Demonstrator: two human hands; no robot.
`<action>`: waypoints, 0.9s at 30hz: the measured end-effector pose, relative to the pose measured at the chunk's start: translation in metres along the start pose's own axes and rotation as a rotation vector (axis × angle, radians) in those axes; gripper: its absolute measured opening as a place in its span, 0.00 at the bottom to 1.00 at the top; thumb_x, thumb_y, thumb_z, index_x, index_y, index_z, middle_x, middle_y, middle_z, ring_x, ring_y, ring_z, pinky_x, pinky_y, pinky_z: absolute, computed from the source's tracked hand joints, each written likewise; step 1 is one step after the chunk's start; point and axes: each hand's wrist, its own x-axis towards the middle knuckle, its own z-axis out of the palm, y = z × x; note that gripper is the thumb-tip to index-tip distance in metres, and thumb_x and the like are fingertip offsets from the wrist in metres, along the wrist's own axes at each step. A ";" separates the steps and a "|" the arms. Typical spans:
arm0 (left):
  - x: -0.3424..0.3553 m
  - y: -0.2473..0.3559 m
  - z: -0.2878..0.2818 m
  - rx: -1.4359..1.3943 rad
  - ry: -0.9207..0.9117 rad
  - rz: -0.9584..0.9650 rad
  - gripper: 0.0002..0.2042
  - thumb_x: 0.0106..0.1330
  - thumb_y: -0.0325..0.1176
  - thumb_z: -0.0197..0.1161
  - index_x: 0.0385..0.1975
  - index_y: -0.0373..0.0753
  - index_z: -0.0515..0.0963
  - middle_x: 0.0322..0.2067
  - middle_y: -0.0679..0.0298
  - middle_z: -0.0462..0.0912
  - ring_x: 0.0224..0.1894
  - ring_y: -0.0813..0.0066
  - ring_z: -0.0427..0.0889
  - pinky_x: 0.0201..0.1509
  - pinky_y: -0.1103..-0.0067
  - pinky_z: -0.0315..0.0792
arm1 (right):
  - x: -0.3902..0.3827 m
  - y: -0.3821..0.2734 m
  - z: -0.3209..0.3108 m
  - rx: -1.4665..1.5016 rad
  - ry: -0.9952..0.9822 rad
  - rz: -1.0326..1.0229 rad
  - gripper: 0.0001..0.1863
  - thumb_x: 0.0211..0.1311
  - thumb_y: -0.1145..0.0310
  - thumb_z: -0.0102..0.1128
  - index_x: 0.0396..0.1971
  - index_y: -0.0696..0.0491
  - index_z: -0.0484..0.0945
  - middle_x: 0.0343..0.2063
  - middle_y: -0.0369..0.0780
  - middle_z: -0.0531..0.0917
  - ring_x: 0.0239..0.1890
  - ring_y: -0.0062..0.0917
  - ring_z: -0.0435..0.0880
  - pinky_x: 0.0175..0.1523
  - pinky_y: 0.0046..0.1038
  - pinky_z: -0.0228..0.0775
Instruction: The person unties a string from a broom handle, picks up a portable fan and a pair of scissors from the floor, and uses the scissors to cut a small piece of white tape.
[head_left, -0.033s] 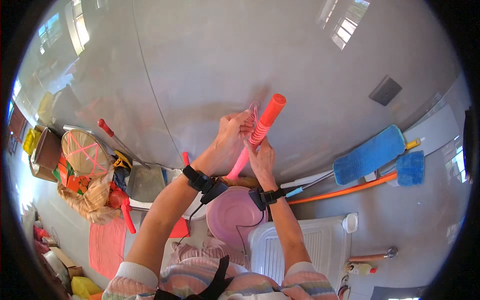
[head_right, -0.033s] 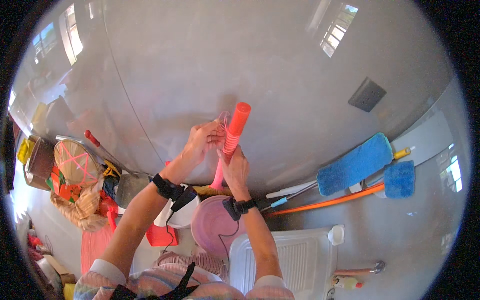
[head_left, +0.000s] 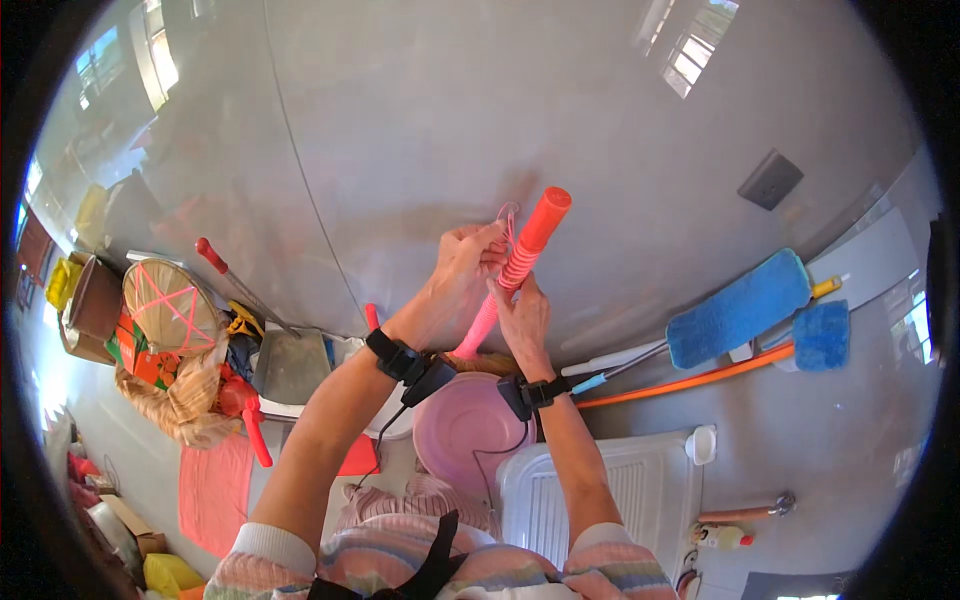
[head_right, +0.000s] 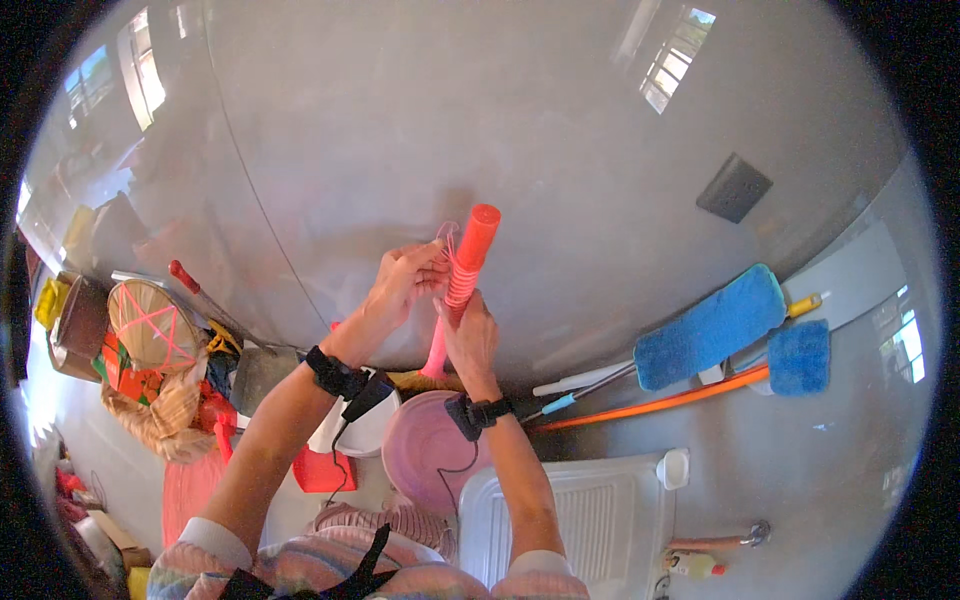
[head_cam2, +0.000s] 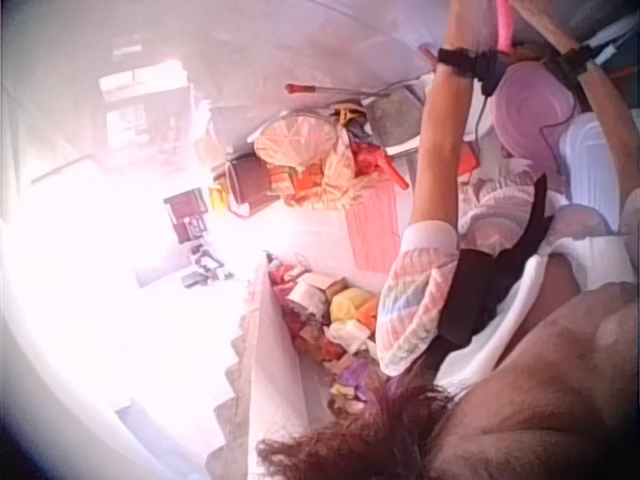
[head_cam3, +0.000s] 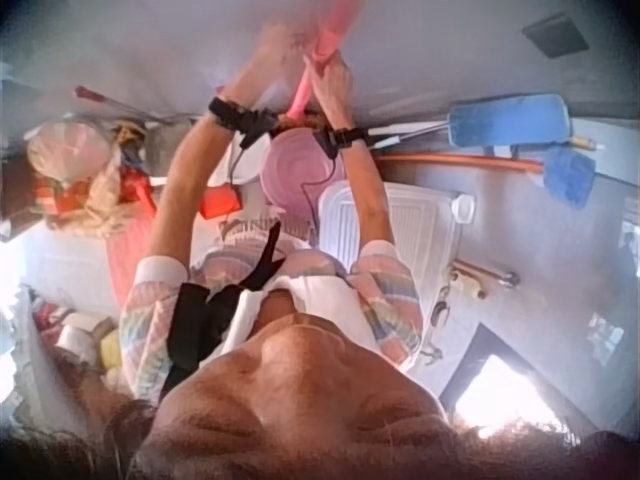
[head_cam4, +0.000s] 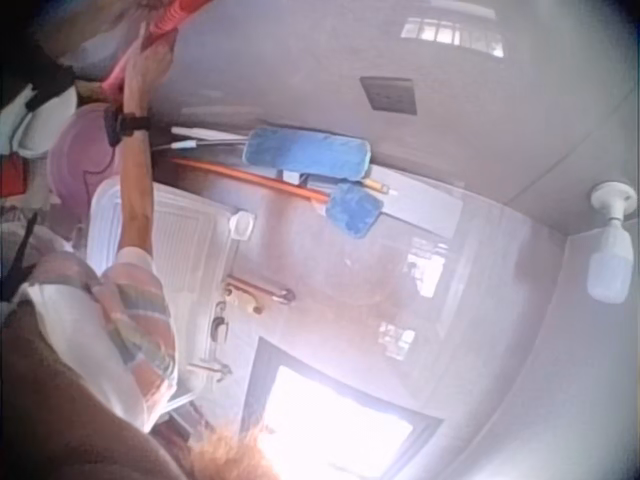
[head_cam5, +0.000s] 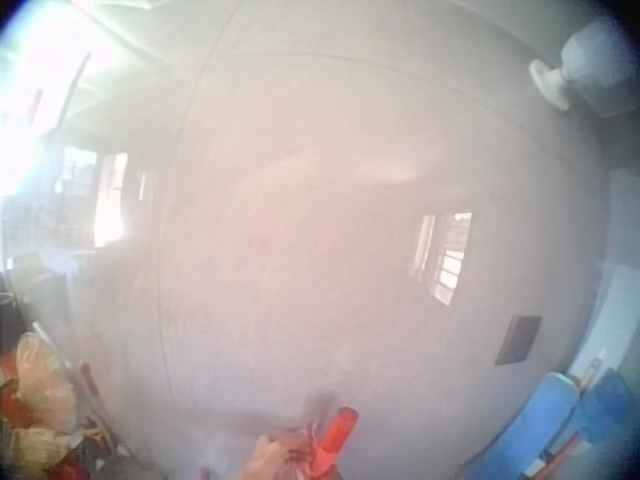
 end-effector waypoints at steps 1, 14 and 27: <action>0.001 -0.002 0.001 0.028 -0.008 0.028 0.08 0.54 0.33 0.56 0.27 0.34 0.72 0.26 0.62 0.76 0.27 0.78 0.74 0.31 0.83 0.69 | 0.000 0.001 0.001 -0.005 0.002 -0.015 0.21 0.47 0.56 0.58 0.33 0.58 0.68 0.25 0.50 0.76 0.29 0.44 0.75 0.32 0.40 0.66; 0.006 0.001 0.011 0.252 0.101 0.287 0.03 0.51 0.26 0.53 0.22 0.33 0.71 0.21 0.64 0.75 0.23 0.80 0.73 0.27 0.85 0.66 | -0.002 -0.005 0.004 -0.004 0.033 -0.031 0.19 0.46 0.56 0.59 0.29 0.57 0.68 0.22 0.49 0.76 0.27 0.44 0.76 0.30 0.39 0.66; 0.007 -0.001 0.020 0.550 0.117 0.801 0.03 0.50 0.20 0.53 0.25 0.30 0.71 0.20 0.61 0.75 0.22 0.78 0.75 0.27 0.83 0.69 | 0.001 -0.006 -0.003 -0.001 0.037 -0.023 0.19 0.46 0.57 0.59 0.27 0.59 0.68 0.22 0.50 0.75 0.27 0.45 0.75 0.30 0.40 0.66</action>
